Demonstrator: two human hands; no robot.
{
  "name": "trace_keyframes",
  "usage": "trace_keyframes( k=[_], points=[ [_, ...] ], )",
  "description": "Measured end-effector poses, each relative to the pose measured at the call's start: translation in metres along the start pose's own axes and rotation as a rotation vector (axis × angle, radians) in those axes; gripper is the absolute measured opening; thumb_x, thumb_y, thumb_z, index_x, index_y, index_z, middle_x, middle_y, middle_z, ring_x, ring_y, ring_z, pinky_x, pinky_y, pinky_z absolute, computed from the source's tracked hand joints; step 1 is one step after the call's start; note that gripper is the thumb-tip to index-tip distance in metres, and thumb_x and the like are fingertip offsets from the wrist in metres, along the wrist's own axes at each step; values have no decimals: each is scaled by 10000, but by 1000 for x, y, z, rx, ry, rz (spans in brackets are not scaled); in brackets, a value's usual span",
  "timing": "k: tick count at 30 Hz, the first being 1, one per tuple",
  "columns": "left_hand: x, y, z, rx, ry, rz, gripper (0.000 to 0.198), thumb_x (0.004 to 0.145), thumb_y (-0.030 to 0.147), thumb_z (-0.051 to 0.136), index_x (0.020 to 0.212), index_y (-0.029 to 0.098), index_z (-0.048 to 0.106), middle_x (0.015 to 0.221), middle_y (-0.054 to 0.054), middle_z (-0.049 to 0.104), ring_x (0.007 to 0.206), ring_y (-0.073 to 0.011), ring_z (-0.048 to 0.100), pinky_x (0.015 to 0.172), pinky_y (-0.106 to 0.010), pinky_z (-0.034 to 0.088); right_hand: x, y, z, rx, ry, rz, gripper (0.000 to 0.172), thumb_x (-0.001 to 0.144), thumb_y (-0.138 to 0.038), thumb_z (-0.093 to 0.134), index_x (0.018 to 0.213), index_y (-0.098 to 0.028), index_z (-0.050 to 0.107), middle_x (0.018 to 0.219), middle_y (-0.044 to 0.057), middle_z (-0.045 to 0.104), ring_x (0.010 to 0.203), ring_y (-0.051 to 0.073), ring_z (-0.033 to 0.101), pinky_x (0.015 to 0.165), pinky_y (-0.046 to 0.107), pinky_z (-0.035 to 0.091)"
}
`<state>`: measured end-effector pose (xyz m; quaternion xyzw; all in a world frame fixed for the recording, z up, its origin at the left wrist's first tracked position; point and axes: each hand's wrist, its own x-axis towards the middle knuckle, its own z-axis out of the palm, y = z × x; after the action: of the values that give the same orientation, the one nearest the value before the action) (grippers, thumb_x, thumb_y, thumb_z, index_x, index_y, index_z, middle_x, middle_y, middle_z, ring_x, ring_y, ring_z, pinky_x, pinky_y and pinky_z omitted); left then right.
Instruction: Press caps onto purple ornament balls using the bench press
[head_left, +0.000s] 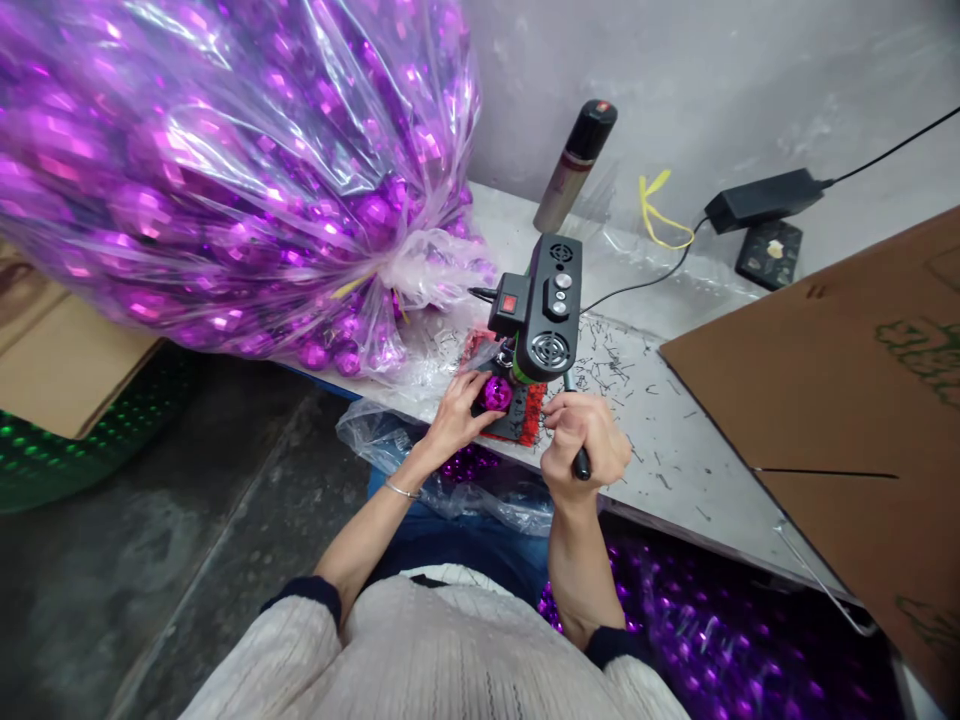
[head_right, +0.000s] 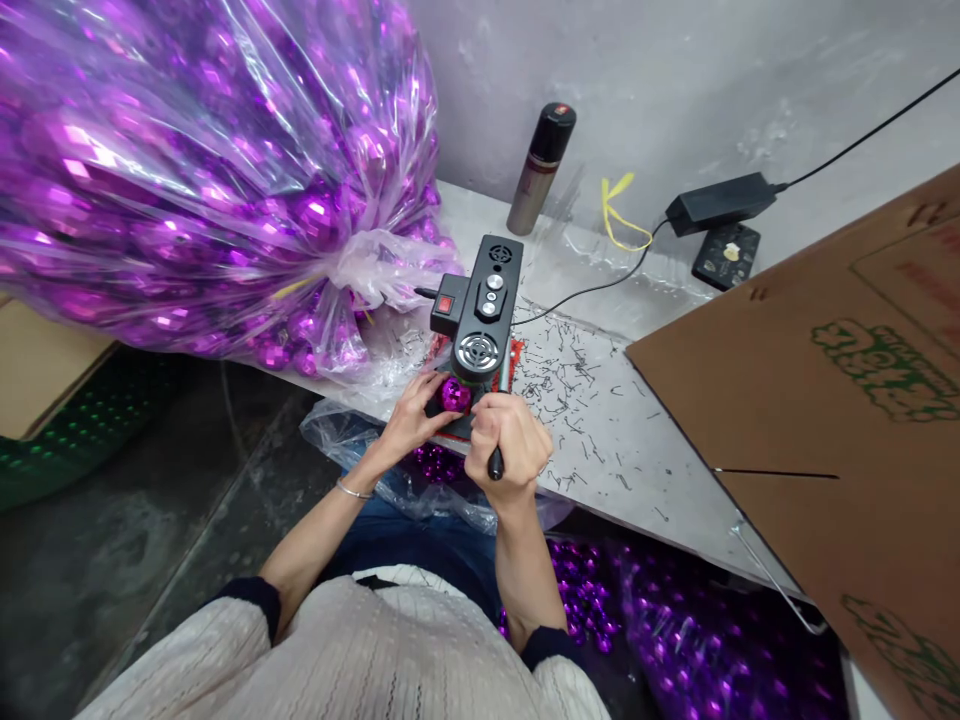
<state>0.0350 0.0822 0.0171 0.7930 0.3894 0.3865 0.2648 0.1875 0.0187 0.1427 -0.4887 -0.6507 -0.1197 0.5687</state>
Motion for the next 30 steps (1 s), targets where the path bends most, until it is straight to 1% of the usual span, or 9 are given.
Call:
trace_keyframes(
  k=[4,10,13,16,20,25,30],
  points=[
    [2,1,4,19,9,-19,649,903,542,705,1432,206,538,1313,-158,630,1258,-331,607,1078,-543,512,-1,1,0,-3,-3,-14,233,987,-152,474,774,-215,544,690,-8,630,649,113,625,609,247,457],
    [11,-3,20,-11,14,-54,689,851,530,776,1417,198,568,1356,-157,644,1280,-324,615,1088,-505,504,-1,-1,-1,-10,-29,-11,229,986,-152,475,776,-213,542,713,-3,646,655,115,634,600,249,465],
    [9,-5,24,-28,8,-69,693,845,539,780,1418,209,572,1385,-152,658,1316,-324,612,1119,-509,480,-2,-1,-2,-21,-31,-29,229,986,-146,470,779,-212,541,713,-4,650,652,115,639,593,248,463],
    [6,-8,24,-40,3,-70,717,836,544,787,1427,203,567,1385,-155,670,1324,-321,616,1126,-507,481,-5,-1,-1,-32,-26,-32,230,986,-141,462,782,-214,540,713,-4,650,651,114,642,593,245,465],
    [3,-10,25,-39,20,-75,726,831,553,788,1428,203,568,1381,-156,675,1321,-320,624,1126,-508,487,-16,2,4,-33,-12,-33,234,994,-149,435,795,-216,540,712,-2,642,646,113,642,605,243,487],
    [3,-10,27,-52,42,-37,728,845,585,756,1423,185,570,1376,-168,674,1312,-315,630,1125,-502,486,-38,12,15,-9,44,-48,248,1002,-171,413,798,-218,546,731,4,646,627,112,620,584,246,487],
    [3,-8,24,-55,23,-46,721,841,549,777,1437,203,563,1376,-165,674,1322,-320,621,1128,-510,478,-49,19,20,28,60,-43,232,1004,-211,435,816,-218,570,765,15,660,645,125,617,607,272,500]
  ],
)
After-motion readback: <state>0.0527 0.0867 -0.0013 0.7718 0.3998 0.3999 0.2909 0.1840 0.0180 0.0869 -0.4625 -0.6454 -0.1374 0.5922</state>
